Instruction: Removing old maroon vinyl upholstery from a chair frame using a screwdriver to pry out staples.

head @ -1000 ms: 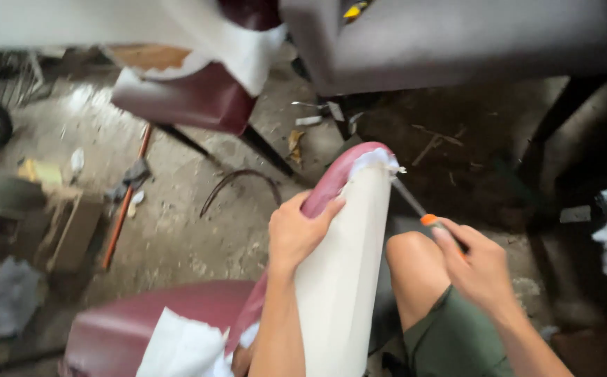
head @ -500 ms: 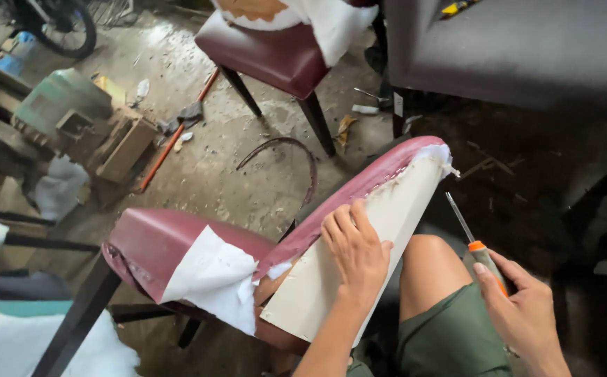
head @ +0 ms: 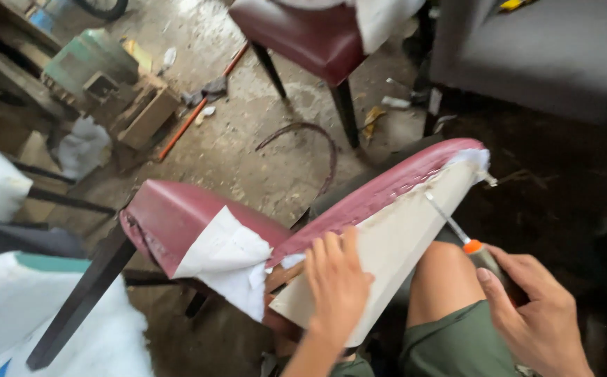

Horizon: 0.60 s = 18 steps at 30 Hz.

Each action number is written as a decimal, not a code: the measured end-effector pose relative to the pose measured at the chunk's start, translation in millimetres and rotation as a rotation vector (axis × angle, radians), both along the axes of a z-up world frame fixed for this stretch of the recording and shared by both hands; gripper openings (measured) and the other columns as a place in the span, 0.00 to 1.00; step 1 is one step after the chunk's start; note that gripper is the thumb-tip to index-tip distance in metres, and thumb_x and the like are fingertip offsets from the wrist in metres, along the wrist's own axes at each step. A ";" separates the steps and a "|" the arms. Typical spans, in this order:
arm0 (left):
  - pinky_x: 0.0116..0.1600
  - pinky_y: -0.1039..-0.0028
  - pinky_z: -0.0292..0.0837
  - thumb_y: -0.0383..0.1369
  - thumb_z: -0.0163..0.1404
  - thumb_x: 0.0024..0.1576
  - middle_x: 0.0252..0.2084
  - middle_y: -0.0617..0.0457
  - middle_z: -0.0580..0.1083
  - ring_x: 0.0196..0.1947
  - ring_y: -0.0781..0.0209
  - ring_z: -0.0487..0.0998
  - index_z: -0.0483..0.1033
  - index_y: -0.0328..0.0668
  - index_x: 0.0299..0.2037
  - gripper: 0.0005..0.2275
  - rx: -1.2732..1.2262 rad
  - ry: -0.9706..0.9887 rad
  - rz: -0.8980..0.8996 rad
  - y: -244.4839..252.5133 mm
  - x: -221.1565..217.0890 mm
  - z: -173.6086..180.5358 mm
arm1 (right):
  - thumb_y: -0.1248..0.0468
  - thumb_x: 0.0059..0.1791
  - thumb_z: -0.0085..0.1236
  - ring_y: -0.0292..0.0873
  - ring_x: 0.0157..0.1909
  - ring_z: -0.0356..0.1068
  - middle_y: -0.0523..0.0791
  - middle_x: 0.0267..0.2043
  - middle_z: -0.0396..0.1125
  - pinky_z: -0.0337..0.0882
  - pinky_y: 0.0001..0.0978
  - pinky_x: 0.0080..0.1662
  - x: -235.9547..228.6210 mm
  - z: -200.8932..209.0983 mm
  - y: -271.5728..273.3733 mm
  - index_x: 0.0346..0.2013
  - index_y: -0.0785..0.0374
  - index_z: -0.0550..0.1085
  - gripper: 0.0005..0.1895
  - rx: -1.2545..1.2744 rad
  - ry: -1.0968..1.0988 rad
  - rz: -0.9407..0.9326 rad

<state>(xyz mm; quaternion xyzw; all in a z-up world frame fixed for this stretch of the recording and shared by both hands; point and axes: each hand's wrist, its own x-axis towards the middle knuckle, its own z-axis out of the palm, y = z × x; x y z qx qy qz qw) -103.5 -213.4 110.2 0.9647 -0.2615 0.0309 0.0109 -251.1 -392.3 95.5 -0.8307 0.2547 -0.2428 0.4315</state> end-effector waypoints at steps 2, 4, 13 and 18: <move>0.44 0.58 0.65 0.39 0.71 0.34 0.41 0.48 0.68 0.41 0.47 0.69 0.67 0.47 0.53 0.35 -0.187 -0.225 -0.114 4.8 -16.6 -12.1 | 0.67 0.48 0.58 0.35 0.30 0.63 0.44 0.41 0.69 0.64 0.25 0.38 9.8 1.6 5.2 0.55 0.64 0.77 0.19 -0.044 -0.015 -0.013; 0.42 0.59 0.66 0.31 0.53 0.48 0.39 0.47 0.67 0.36 0.47 0.67 0.69 0.42 0.52 0.20 -0.247 -0.329 -0.144 0.0 -26.1 -2.0 | 0.67 0.48 0.61 0.35 0.28 0.64 0.44 0.42 0.70 0.65 0.25 0.36 21.5 9.6 18.2 0.53 0.63 0.78 0.18 -0.161 -0.047 -0.010; 0.39 0.67 0.67 0.23 0.35 0.63 0.42 0.48 0.70 0.32 0.55 0.67 0.73 0.36 0.50 0.12 -0.315 -0.500 -0.238 0.6 -18.0 11.1 | 0.48 0.48 0.49 0.38 0.24 0.71 0.34 0.36 0.66 0.72 0.33 0.25 34.6 45.6 -8.0 0.59 0.43 0.70 0.24 -0.900 0.382 0.311; 0.41 0.68 0.69 0.23 0.35 0.64 0.44 0.48 0.72 0.37 0.56 0.72 0.73 0.34 0.50 0.12 -0.408 -0.514 -0.244 6.0 -13.5 -7.6 | 0.42 0.49 0.43 0.42 0.22 0.70 0.36 0.27 0.62 0.69 0.36 0.24 57.5 84.6 -10.0 0.51 0.42 0.65 0.19 -1.142 0.509 0.460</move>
